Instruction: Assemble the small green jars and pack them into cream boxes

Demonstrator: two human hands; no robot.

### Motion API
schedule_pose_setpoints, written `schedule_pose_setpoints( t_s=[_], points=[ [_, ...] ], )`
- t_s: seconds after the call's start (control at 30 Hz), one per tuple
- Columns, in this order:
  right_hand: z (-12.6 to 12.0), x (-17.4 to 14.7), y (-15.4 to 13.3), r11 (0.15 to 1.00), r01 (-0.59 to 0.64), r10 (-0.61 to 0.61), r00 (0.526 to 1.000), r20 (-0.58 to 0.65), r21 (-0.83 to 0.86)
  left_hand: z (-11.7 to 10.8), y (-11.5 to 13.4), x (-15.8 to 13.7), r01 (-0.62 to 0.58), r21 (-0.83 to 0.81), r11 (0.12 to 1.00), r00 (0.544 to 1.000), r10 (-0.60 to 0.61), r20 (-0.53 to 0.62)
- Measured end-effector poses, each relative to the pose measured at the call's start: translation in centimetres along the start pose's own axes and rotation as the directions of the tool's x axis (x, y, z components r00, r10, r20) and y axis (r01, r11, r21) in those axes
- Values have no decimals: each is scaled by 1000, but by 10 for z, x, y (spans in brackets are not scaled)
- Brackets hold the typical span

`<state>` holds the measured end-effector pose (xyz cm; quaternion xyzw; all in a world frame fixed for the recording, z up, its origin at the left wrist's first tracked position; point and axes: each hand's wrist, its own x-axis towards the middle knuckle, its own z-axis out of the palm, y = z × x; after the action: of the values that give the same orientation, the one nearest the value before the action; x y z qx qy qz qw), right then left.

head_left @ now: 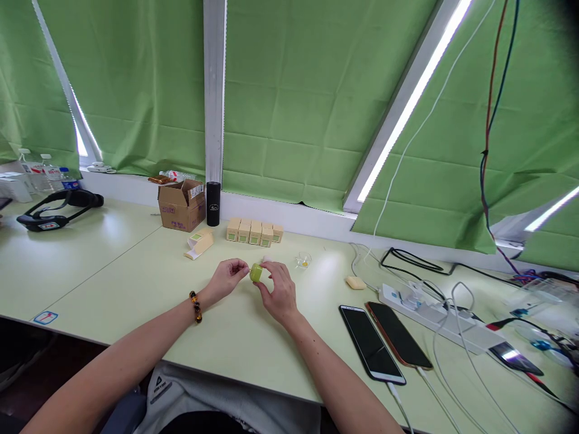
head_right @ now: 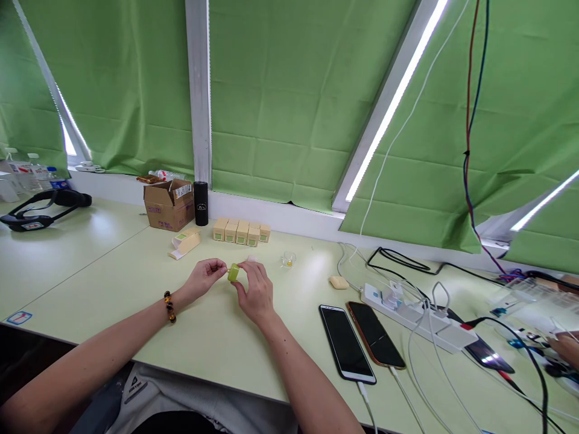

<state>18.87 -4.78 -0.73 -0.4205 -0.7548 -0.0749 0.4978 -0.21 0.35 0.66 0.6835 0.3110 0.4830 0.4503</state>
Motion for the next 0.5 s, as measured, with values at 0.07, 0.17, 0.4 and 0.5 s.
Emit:
schedule_pose_setpoints(
  t_s=[0.07,0.17,0.4,0.5],
  points=[
    [0,0,0,1000,0,0,1000,-4,-3,-1,-1,1,2,-15,1000,1000,-2,-1],
    [0,0,1,1000,-12,12,1000,-14,2,-3,-3,2,6,-22,1000,1000,-6,-15],
    [-1,1,2,999,-35,36,999,-19,15,-4,-5,4,14,-8,1000,999,-14,-38],
    [-1,1,1,998,-51,51,999,-7,24,-4,-5,3,17,1,1000,999,-17,-48]
  ],
)
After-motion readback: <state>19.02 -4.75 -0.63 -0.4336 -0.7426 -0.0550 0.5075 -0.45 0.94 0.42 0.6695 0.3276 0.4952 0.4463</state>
